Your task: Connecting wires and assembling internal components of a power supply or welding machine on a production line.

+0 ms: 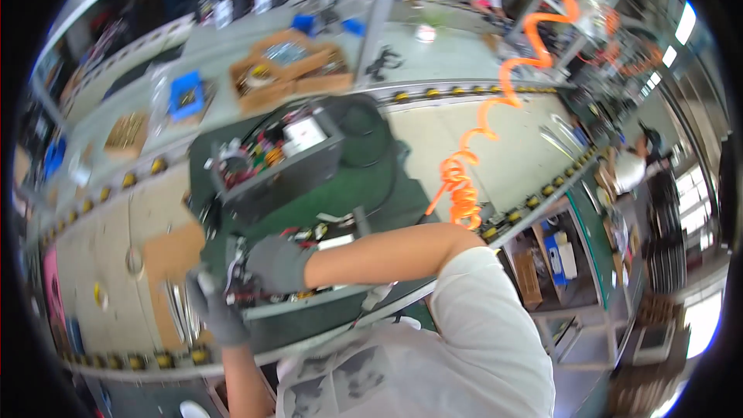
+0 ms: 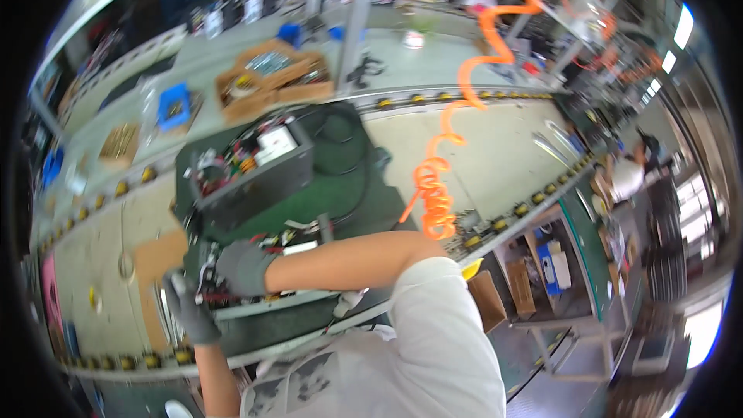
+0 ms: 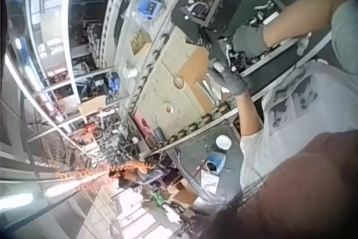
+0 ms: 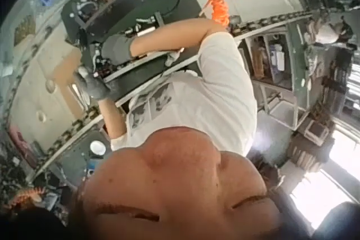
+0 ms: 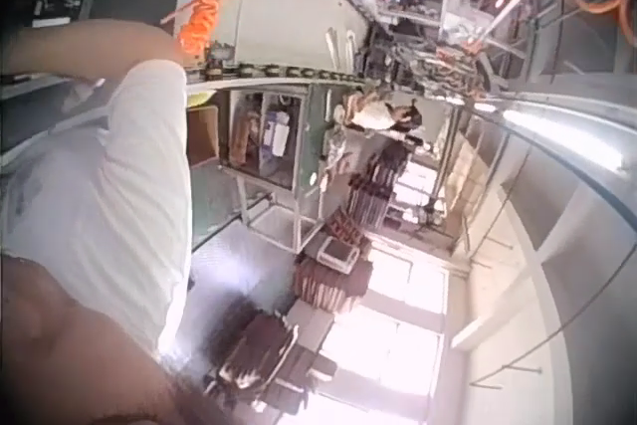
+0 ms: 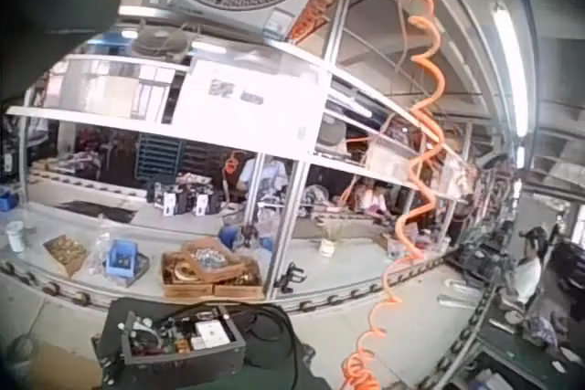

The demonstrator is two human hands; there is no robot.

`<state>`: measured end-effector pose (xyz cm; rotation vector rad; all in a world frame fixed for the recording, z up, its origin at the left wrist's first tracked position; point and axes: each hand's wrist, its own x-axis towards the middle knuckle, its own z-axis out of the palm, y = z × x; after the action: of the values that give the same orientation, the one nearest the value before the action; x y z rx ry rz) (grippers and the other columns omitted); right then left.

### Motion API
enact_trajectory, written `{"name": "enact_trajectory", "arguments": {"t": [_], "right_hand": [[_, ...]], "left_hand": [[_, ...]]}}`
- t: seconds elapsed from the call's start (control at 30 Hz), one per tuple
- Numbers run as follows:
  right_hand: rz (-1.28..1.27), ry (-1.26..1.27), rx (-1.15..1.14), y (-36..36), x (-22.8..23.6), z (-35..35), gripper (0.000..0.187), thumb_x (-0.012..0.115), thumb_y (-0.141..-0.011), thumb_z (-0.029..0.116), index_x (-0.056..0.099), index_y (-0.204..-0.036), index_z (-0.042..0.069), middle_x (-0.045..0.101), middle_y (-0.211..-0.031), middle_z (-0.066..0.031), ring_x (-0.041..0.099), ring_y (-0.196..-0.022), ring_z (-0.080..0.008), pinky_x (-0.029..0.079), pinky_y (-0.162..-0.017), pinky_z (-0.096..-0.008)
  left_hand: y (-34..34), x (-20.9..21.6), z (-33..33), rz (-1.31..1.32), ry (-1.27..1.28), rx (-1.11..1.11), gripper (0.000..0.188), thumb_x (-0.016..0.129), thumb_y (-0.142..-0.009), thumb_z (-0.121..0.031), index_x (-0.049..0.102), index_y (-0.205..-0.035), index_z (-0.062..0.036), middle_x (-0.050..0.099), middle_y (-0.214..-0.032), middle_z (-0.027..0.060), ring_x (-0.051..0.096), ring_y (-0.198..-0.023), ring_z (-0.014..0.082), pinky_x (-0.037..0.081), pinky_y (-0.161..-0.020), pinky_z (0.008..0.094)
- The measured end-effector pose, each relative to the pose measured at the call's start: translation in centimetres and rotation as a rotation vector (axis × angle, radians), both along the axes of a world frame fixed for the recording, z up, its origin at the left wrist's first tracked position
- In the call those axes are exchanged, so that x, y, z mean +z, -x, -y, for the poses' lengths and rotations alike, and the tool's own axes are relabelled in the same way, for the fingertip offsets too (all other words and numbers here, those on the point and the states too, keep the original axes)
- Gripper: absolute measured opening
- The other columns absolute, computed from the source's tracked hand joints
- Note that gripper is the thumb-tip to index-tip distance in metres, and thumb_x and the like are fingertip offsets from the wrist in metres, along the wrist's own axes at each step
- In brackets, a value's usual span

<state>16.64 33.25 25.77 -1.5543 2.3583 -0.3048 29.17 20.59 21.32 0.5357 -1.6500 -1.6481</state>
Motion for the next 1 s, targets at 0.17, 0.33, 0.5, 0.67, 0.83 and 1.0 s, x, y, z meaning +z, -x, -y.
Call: {"name": "enact_trajectory", "arguments": {"t": [0.17,0.33,0.5,0.67,0.83,1.0], "right_hand": [[-0.038,-0.039,0.009,0.1,-0.9,0.2,0.022,0.068,-0.073,0.022,0.074,-0.082,0.003,0.070,-0.082,-0.0183,0.069,-0.078,-0.0357,0.054,-0.070,-0.0462],[-0.024,-0.084,-0.026,0.1,-0.3,-0.4,0.024,0.069,-0.073,0.022,0.074,-0.089,0.005,0.071,-0.086,-0.0159,0.070,-0.081,-0.0335,0.055,-0.071,-0.0444],[-0.026,-0.124,-0.031,-0.2,-0.1,-0.2,0.028,0.070,-0.072,0.022,0.075,-0.094,0.006,0.072,-0.090,-0.0147,0.071,-0.085,-0.0322,0.056,-0.072,-0.0435],[-0.025,-0.066,-0.061,-0.4,0.1,-0.4,0.023,0.068,-0.075,0.023,0.075,-0.087,0.005,0.071,-0.085,-0.0159,0.070,-0.080,-0.0338,0.055,-0.070,-0.0449],[-0.007,-0.110,-0.040,-0.1,0.4,-0.2,0.025,0.069,-0.074,0.023,0.075,-0.090,0.006,0.072,-0.087,-0.0150,0.071,-0.082,-0.0327,0.055,-0.071,-0.0442],[-0.025,-0.127,-0.013,-0.2,0.3,-0.3,0.027,0.070,-0.073,0.022,0.075,-0.094,0.007,0.072,-0.089,-0.0142,0.071,-0.085,-0.0316,0.056,-0.072,-0.0431]], "left_hand": [[0.4,0.7,-0.8,0.001,-0.093,0.038,0.030,0.048,-0.105,-0.030,0.058,-0.110,-0.0022,0.056,-0.100,0.0040,0.052,-0.093,0.0140,0.044,-0.086,0.0296],[0.5,0.8,-1.3,0.014,-0.078,0.011,0.029,0.048,-0.105,-0.029,0.058,-0.109,-0.0027,0.055,-0.097,0.0024,0.051,-0.091,0.0118,0.044,-0.084,0.0279],[0.2,1.1,-1.2,0.053,-0.053,0.001,0.027,0.047,-0.105,-0.028,0.058,-0.106,-0.0032,0.048,-0.086,-0.0008,0.045,-0.082,0.0099,0.040,-0.076,0.0261],[0.6,2.1,-2.1,0.035,0.000,0.086,0.027,0.047,-0.105,-0.029,0.058,-0.103,-0.0039,0.043,-0.081,-0.0022,0.039,-0.076,0.0094,0.035,-0.071,0.0248],[0.6,1.2,-1.3,0.033,0.031,0.050,0.026,0.047,-0.105,-0.029,0.057,-0.101,-0.0050,0.042,-0.081,-0.0026,0.038,-0.075,0.0093,0.034,-0.069,0.0251],[0.6,1.9,-2.0,0.026,0.026,0.063,0.024,0.048,-0.105,-0.028,0.056,-0.099,-0.0060,0.041,-0.081,-0.0030,0.038,-0.075,0.0090,0.033,-0.068,0.0252]]}}
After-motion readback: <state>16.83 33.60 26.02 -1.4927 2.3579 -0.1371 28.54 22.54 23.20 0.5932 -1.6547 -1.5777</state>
